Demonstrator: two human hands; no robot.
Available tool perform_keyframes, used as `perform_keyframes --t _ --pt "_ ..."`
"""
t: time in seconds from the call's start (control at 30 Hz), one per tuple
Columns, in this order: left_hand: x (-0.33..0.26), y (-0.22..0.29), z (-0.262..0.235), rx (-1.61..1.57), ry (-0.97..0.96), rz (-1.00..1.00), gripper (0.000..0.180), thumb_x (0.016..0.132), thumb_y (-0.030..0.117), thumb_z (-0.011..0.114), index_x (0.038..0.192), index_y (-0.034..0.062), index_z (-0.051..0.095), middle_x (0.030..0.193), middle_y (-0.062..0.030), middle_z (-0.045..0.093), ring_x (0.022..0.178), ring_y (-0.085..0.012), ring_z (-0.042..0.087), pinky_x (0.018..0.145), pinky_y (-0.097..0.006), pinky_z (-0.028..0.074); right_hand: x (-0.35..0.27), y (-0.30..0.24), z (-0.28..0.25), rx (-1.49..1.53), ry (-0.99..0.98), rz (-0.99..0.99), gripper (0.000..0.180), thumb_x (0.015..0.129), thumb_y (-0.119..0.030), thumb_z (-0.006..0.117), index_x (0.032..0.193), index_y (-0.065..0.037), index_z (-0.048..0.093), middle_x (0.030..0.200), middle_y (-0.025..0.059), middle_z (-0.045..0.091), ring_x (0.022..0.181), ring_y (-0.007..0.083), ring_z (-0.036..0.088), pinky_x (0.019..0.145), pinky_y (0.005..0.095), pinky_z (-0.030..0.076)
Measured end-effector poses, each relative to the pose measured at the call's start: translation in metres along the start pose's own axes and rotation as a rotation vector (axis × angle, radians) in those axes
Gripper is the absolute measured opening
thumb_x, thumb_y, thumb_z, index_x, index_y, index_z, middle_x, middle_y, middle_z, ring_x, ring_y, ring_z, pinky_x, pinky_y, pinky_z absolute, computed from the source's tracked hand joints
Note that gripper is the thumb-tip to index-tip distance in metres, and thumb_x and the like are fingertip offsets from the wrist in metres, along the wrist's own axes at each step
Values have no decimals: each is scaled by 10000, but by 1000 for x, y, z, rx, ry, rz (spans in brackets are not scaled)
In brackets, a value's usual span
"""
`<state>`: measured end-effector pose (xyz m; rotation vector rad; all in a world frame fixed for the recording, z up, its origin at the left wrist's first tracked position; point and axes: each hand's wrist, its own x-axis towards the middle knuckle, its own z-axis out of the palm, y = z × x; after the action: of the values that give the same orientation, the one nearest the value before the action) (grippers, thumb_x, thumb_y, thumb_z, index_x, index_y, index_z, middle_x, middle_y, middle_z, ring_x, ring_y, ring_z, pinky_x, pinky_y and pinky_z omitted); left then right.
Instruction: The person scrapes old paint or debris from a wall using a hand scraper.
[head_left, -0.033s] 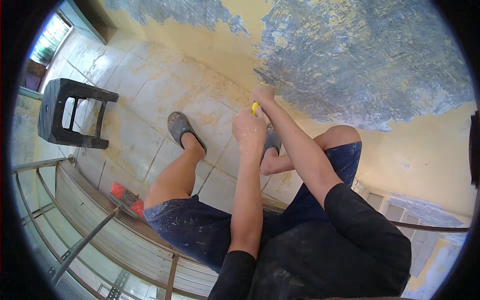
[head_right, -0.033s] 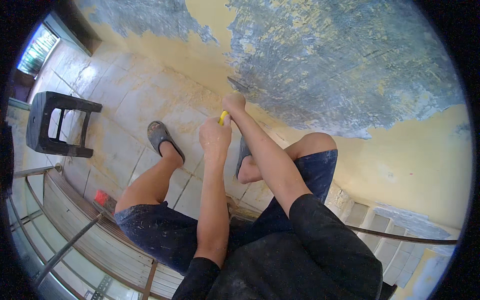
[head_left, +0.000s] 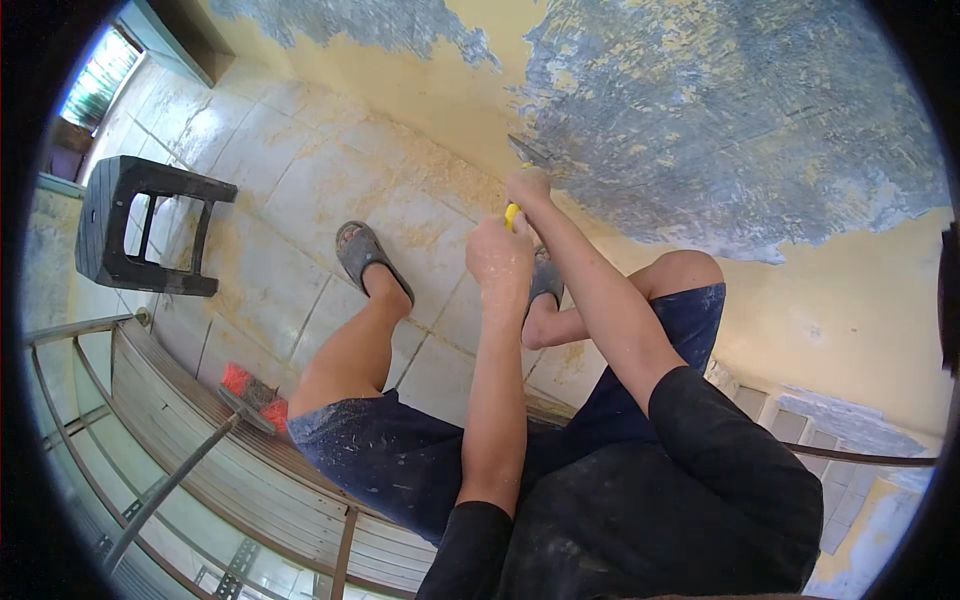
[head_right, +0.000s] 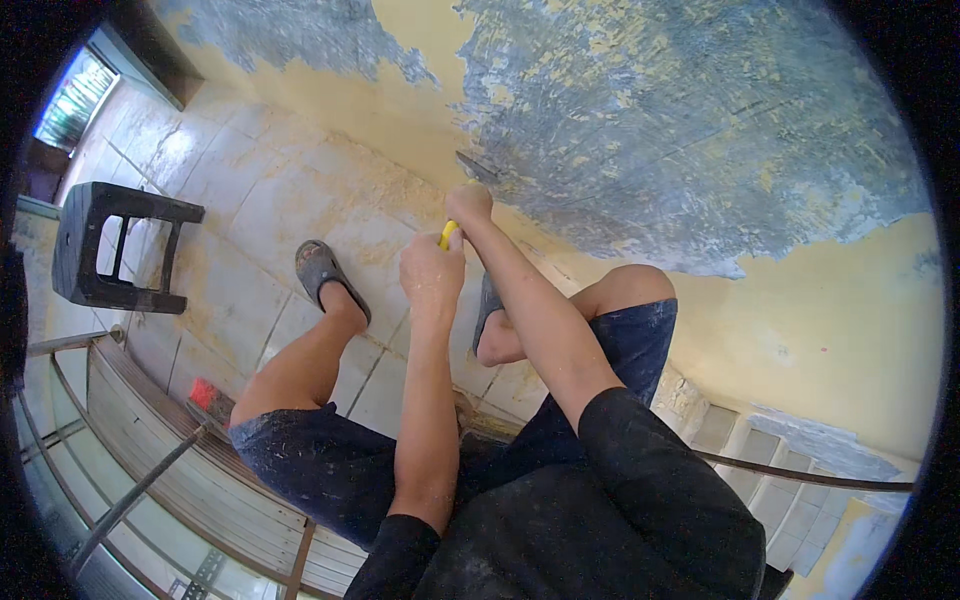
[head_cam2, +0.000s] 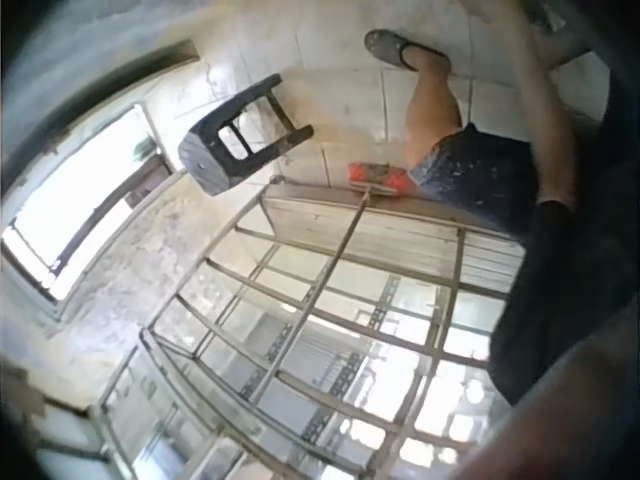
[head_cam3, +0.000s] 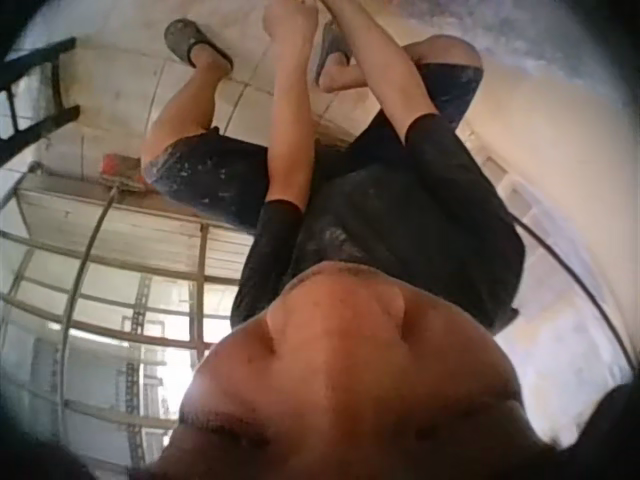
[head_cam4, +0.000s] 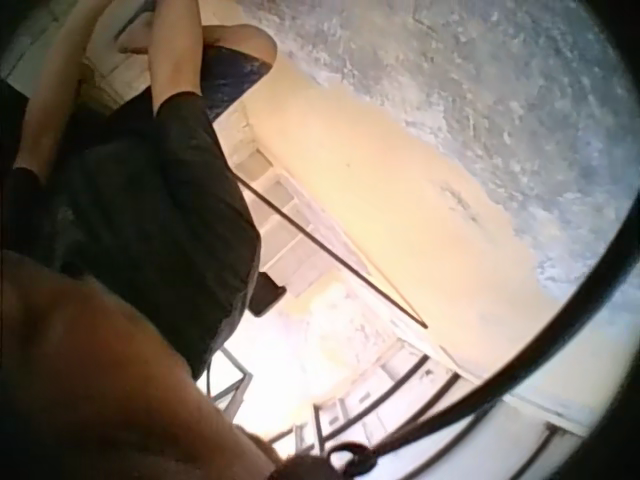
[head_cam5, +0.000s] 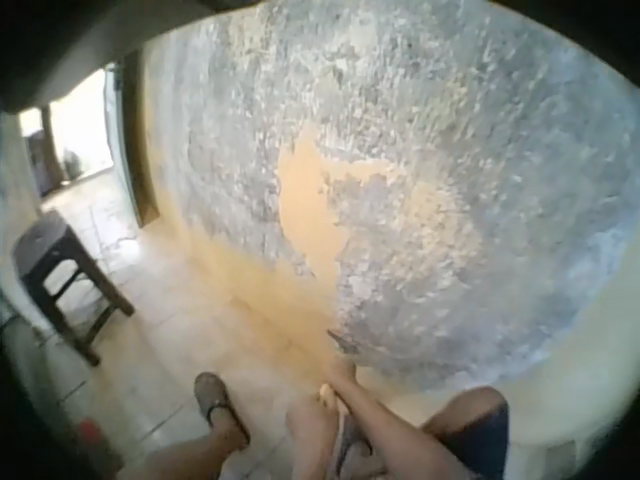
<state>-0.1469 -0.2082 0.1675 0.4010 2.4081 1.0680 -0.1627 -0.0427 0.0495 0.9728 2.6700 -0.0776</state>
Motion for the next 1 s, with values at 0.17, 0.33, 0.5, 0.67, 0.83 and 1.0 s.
perform_keyframes --t 0.17,0.33,0.5,0.67,0.83,1.0 --pt "10 -2 4 6 49 24 382 855 345 654 800 -29 710 750 -260 651 731 -425 651 676 -489 507 19 -9 7 206 -102 109 225 763 -189 588 846 -59 752 867 164 715 813 316 706 677 403 552" --pt "20 -4 5 14 51 -15 376 855 338 652 804 -29 713 746 -259 655 713 -416 659 669 -479 520 27 -11 8 115 -79 65 193 736 -177 619 813 -65 756 808 169 711 754 293 713 632 396 551" --pt "15 -3 9 55 62 -1 378 857 340 647 806 -27 717 753 -254 664 720 -409 669 673 -471 533 26 -9 8 172 -106 44 152 717 -142 639 777 -59 751 766 159 709 699 275 711 613 386 549" --pt "13 -7 10 46 44 -26 403 862 356 635 800 -33 714 775 -257 670 742 -405 675 675 -468 539 26 -15 5 406 -143 240 136 714 -129 653 773 -56 751 744 140 711 649 259 708 572 386 544" --pt "13 -11 22 54 54 -47 418 875 369 618 808 -34 707 783 -257 670 750 -403 677 684 -475 539 32 -9 17 434 -238 276 213 752 -156 570 760 -16 731 757 175 702 716 295 713 622 427 548" --pt "39 -19 46 62 1 -72 403 896 353 587 848 -32 697 827 -249 681 809 -398 678 721 -477 536 61 1 62 117 -257 -26 211 732 -160 613 846 -45 748 843 170 716 769 288 717 637 427 554"
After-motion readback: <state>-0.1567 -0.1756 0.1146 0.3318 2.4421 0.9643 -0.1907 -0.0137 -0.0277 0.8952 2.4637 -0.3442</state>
